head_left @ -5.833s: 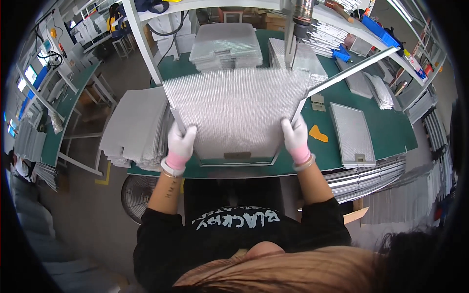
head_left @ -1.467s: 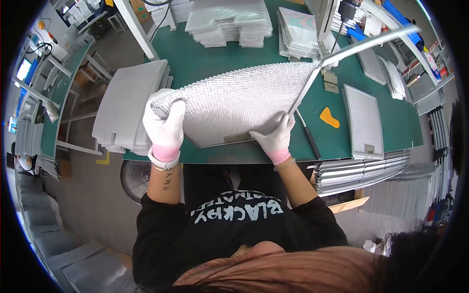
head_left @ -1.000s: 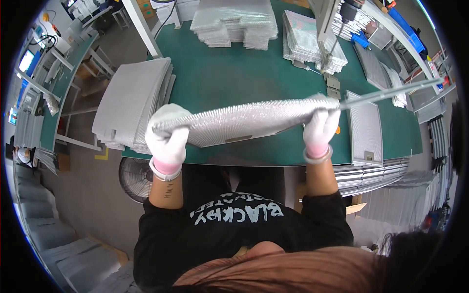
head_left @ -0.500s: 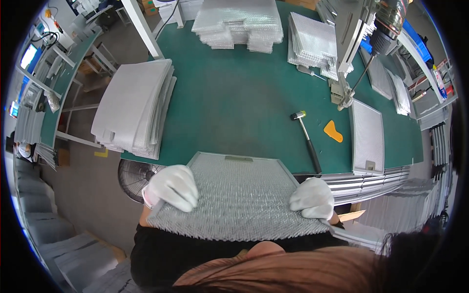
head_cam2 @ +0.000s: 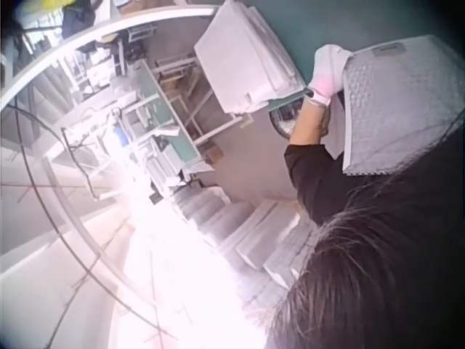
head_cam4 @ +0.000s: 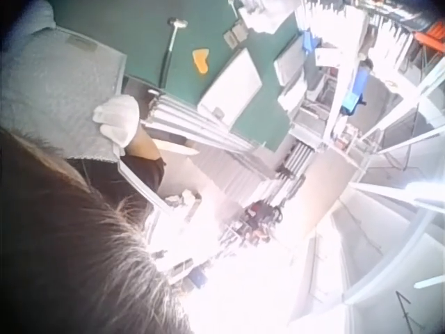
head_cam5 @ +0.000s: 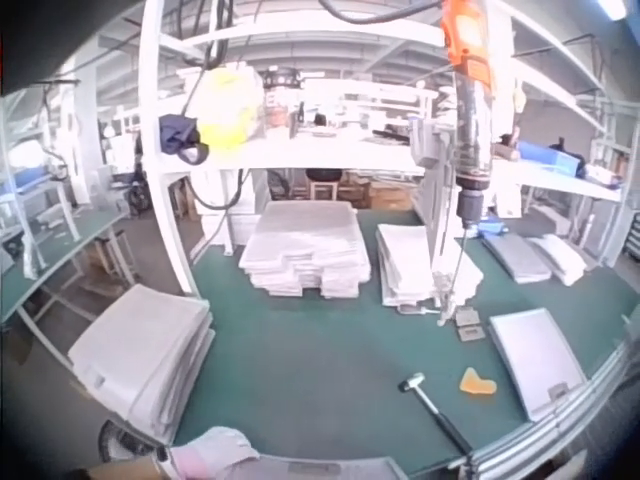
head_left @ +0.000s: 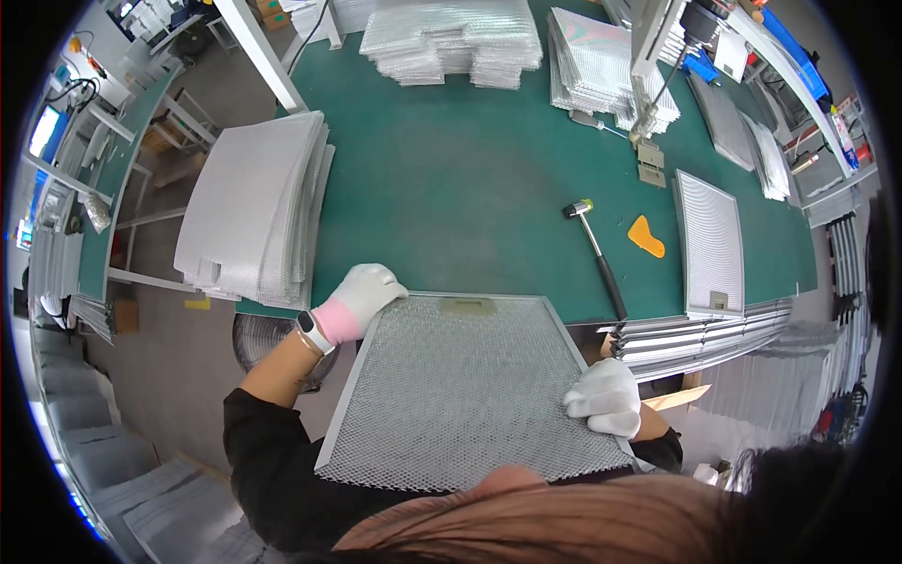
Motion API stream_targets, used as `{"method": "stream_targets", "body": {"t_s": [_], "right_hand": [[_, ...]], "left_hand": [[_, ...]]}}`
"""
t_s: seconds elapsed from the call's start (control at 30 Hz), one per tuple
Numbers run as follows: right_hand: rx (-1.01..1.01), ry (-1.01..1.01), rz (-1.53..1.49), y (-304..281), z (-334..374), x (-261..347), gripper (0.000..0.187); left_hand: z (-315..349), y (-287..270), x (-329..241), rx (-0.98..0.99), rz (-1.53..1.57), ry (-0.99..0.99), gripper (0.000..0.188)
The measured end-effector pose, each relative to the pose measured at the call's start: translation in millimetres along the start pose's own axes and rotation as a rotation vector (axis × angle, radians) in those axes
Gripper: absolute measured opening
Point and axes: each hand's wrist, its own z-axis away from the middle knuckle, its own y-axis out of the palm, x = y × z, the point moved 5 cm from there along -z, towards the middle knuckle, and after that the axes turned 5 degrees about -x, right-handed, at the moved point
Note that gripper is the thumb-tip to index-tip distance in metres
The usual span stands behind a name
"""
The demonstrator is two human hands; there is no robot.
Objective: Assembling a mesh filter into a metal frame using a hammer and a power drill.
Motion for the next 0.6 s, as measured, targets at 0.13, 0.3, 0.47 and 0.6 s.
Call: {"method": "stream_targets", "body": {"t_s": [0.13, 0.3, 0.47, 0.6], "right_hand": [[0.241, 0.138, 0.03, -11.3, -17.6, -9.0, 0.014], [-0.453, 0.157, 0.364, -27.4, -42.2, -44.9, 0.03], [-0.59, 0.329, 0.12, -29.4, -68.9, -74.2, 0.024], [-0.606, 0.209, 0.22, -31.1, -54.9, -76.1, 0.021]], "left_hand": [[24.4, -53.0, -33.5, -0.334, 0.548, 0.293, 0.024], [51.8, -138.2, -65.9, -0.901, 0.864, 0.714, 0.019], [38.4, -146.8, -47.4, -1.446, 0.898, 0.33, 0.03], [37.4, -147.5, -53.8, -1.433, 0.81, 0.349, 0.032]]}}
